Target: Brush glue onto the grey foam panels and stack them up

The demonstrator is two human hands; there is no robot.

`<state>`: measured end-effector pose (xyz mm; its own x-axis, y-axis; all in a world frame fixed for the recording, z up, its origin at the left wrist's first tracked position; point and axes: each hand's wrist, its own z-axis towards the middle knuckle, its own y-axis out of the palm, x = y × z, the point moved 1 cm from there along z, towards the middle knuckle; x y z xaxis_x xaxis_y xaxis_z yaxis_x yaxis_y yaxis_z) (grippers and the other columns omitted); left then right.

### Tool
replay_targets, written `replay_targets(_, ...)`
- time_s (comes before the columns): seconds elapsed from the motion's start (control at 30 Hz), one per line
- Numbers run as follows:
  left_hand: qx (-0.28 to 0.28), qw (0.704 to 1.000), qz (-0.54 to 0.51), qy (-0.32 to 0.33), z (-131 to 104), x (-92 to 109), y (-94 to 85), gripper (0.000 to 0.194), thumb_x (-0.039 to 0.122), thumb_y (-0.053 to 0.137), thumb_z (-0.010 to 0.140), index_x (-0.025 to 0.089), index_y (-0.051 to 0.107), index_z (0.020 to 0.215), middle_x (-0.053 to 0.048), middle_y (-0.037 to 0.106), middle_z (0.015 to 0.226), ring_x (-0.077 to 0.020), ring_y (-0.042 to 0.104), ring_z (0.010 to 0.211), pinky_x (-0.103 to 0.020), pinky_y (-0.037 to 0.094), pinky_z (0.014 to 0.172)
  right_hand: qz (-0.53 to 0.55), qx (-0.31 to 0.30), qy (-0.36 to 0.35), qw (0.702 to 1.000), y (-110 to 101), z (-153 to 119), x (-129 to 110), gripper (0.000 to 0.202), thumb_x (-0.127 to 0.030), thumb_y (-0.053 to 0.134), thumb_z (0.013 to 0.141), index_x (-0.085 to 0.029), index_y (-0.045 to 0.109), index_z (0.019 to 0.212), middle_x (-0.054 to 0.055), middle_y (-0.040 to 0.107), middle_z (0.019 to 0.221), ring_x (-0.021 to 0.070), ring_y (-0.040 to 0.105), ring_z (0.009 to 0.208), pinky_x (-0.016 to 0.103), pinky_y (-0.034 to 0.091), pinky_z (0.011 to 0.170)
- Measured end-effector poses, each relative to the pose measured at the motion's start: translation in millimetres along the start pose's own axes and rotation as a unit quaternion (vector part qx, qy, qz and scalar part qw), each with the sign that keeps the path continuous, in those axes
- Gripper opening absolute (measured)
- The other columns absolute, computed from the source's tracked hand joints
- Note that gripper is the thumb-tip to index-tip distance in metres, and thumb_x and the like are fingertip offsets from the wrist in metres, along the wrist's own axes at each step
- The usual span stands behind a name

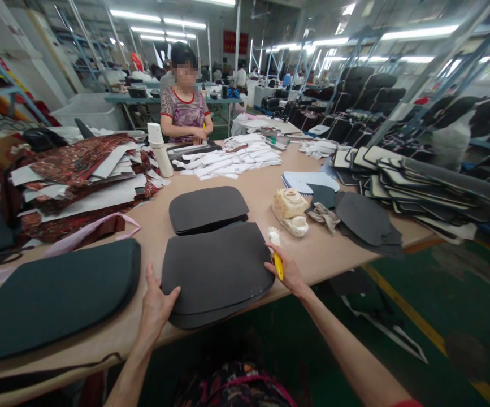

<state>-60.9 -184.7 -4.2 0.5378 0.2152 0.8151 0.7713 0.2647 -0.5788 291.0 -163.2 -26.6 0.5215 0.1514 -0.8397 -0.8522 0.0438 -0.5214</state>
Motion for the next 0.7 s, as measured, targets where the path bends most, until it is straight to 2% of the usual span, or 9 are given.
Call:
replay_targets(0.1, -0.007, 1.000, 0.029, -0.010, 0.8, -1.3, 1.2, 0.101, 0.030, 0.068, 0.064, 0.014, 0.007, 0.143, -0.019, 0.054, 0.119, -0.0361, 0.051, 0.114, -0.049, 0.042, 0.093, 0.008, -0.004, 0.003, 1.000, -0.1, -0.9, 1.3, 0.054, -0.027, 0.057, 0.075, -0.023, 0.045, 0.127, 0.001, 0.053, 0.083, 0.0139, 0.051, 0.070, 0.029, 0.045, 0.070)
replay_targets(0.23, 0.000, 1.000, 0.002, 0.008, 0.8, -1.6, 1.3, 0.101, 0.030, 0.069, 0.063, 0.016, 0.009, 0.143, -0.017, 0.052, 0.123, -0.0338, 0.052, 0.114, -0.047, 0.043, 0.093, 0.012, -0.014, 0.003, 1.000, 0.0, -1.8, 2.6, 0.053, -0.026, 0.055, 0.076, -0.024, 0.044, 0.128, 0.000, 0.051, 0.080, 0.0138, 0.050, 0.069, 0.029, 0.044, 0.070)
replay_targets(0.47, 0.002, 0.999, -0.036, 0.020, 1.6, -4.4, 1.9, 0.101, 0.028, 0.071, 0.059, 0.016, 0.014, 0.142, -0.014, 0.061, 0.110, -0.0310, 0.062, 0.096, -0.047, 0.048, 0.086, -0.011, -0.006, -0.005, 1.000, 1.1, -2.0, 5.3, 0.052, -0.025, 0.054, 0.076, -0.023, 0.044, 0.127, 0.001, 0.054, 0.087, 0.0153, 0.053, 0.075, 0.030, 0.045, 0.072)
replay_targets(0.57, 0.008, 0.999, -0.031, 0.026, 1.3, -3.8, 3.1, 0.099, 0.026, 0.070, 0.060, 0.017, 0.015, 0.142, -0.015, 0.057, 0.118, -0.0311, 0.058, 0.105, -0.046, 0.046, 0.091, -0.025, -0.004, -0.007, 1.000, 3.4, -2.4, 5.6, 0.051, -0.028, 0.054, 0.076, -0.022, 0.047, 0.126, 0.003, 0.057, 0.090, 0.0169, 0.056, 0.077, 0.030, 0.045, 0.072)
replay_targets(0.7, -0.011, 1.000, -0.012, 0.004, -4.9, 3.0, 3.2, 0.097, 0.020, 0.065, 0.065, 0.014, 0.007, 0.143, -0.019, 0.048, 0.130, -0.0316, 0.053, 0.113, -0.046, 0.042, 0.095, -0.067, -0.001, -0.017, 0.998, 6.6, -6.3, 5.0, 0.048, -0.031, 0.052, 0.079, -0.020, 0.048, 0.126, 0.008, 0.060, 0.103, 0.0218, 0.058, 0.087, 0.035, 0.045, 0.078)
